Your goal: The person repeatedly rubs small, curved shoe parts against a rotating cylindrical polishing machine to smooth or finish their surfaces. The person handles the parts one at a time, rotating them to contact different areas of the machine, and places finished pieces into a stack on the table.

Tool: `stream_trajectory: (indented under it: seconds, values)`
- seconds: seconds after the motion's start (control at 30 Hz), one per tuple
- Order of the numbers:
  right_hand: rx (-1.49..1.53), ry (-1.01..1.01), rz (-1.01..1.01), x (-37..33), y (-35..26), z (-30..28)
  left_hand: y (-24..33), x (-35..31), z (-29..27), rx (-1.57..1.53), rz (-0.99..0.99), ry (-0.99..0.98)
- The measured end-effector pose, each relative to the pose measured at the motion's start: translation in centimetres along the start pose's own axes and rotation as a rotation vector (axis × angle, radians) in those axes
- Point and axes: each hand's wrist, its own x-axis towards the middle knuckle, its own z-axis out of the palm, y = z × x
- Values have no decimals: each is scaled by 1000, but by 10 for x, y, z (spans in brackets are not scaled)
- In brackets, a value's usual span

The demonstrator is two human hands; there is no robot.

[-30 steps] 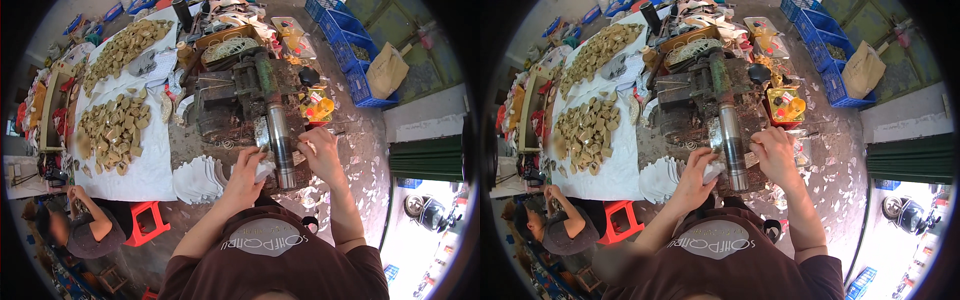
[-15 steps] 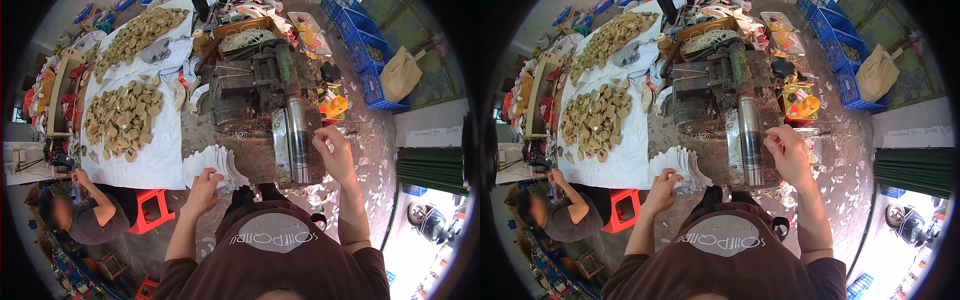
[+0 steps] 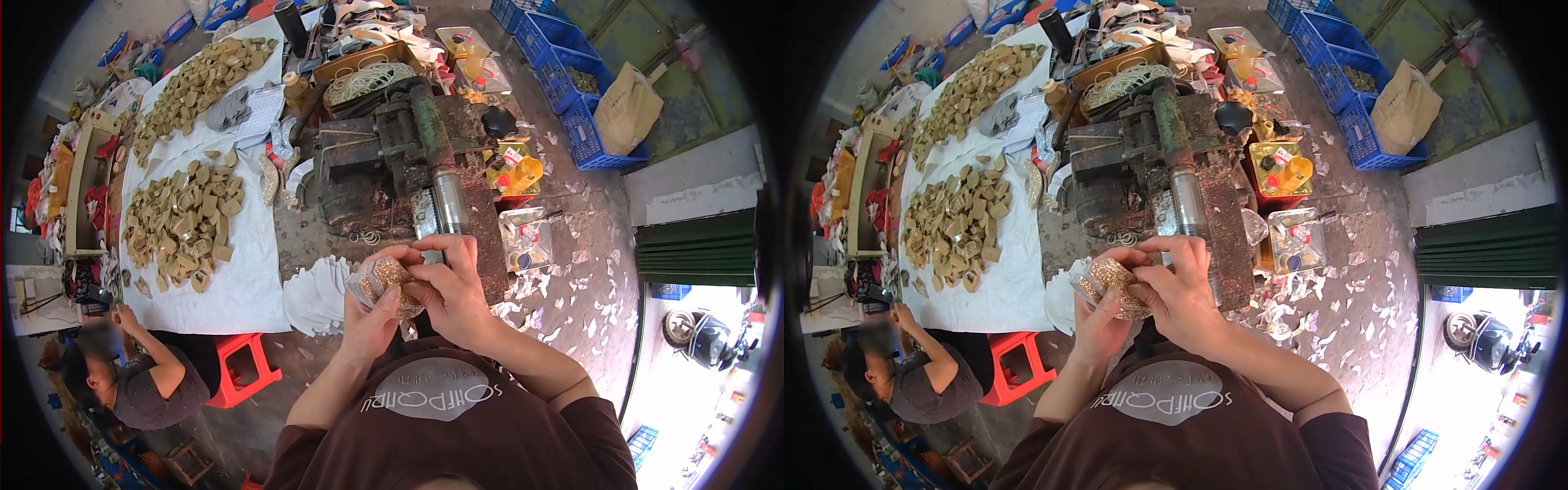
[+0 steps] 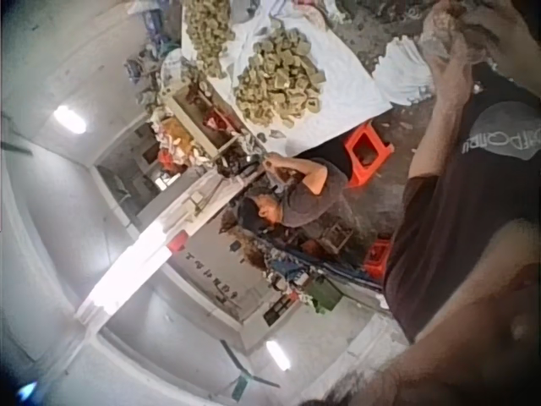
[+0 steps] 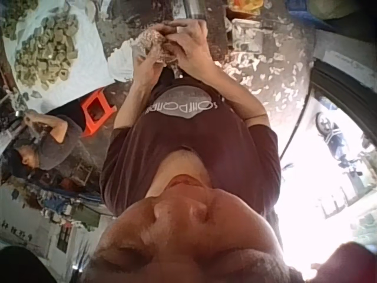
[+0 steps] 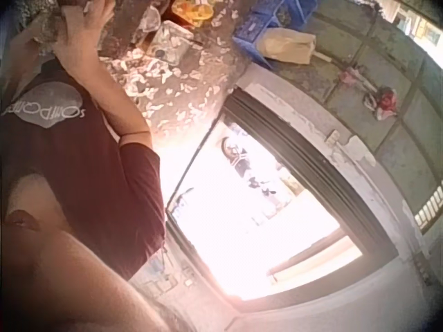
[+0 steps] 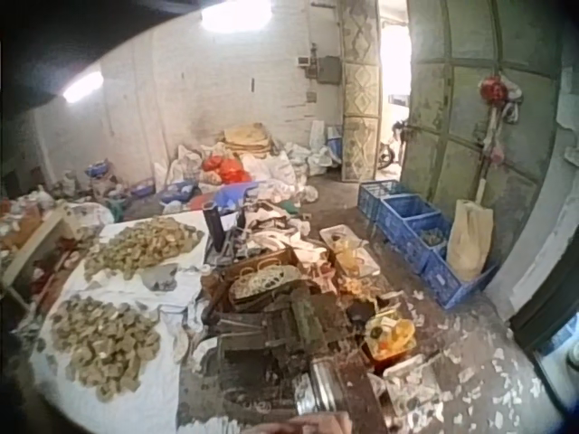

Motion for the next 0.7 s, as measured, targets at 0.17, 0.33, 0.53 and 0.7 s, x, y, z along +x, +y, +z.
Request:
stream_trajectory:
  seconds: [0.17,0.33,0.53,0.7]
  values:
    - [-92,-7,-17,3,4,-16,-10,-2,9,199,-16,214]
    - [-1,81,85,21,20,-63,7,4,-2,380,28,353]
    - [135,-56,376,19,21,-92,15,6,0,405,-47,185]
    - [167,-115,291,6,0,-45,2,9,27,156,-110,28]
